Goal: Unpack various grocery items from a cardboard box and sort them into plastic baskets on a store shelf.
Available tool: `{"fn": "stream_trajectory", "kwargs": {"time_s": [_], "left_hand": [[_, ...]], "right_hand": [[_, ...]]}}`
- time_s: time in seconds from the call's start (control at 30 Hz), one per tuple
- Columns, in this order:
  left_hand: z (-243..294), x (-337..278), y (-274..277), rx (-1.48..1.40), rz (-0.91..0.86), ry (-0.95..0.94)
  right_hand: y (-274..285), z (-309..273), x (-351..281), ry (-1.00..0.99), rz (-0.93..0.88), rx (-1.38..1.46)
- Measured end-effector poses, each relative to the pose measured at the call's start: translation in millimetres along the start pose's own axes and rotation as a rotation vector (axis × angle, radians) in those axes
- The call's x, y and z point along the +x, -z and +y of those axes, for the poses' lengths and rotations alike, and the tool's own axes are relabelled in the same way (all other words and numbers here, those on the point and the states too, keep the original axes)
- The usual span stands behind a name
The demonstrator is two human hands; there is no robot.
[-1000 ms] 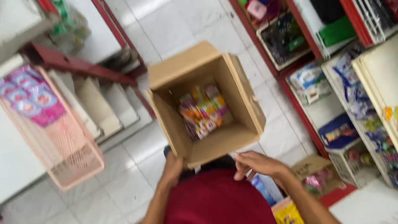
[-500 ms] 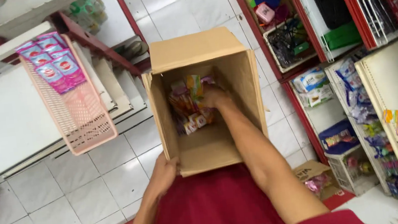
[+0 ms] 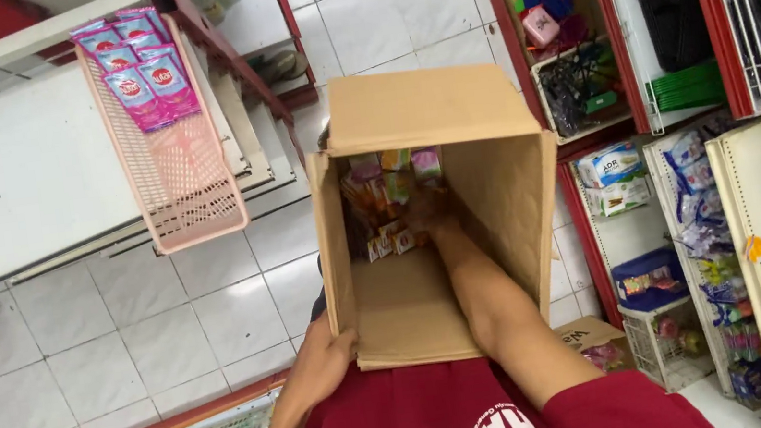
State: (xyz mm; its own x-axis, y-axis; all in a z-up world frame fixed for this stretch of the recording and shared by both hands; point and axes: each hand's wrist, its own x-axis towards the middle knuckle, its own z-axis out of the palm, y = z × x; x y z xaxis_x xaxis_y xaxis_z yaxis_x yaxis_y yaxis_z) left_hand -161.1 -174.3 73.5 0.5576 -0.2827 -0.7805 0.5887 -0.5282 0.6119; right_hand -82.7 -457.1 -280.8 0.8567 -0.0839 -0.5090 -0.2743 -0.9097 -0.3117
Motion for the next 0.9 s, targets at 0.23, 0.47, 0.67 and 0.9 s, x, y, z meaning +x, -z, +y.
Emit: {"fn": "stream_trajectory", "kwargs": {"time_s": [0.23,0.47,0.67,0.9], "left_hand": [[-3,11,1,-0.053,0.001,-0.031],[15,8,0,0.099,-0.025,0.017],[20,4,4,0.123,-0.033,-0.037],[20,11,6,0.125,-0.056,-0.02]], "right_hand": [[79,-3,-7,0.414,0.427,0.068],[64,16,5,0.402,0.606,0.164],[77,-12,-18,0.097,0.281,0.029],[32,13,12,0.131,0.294,-0.198]]}}
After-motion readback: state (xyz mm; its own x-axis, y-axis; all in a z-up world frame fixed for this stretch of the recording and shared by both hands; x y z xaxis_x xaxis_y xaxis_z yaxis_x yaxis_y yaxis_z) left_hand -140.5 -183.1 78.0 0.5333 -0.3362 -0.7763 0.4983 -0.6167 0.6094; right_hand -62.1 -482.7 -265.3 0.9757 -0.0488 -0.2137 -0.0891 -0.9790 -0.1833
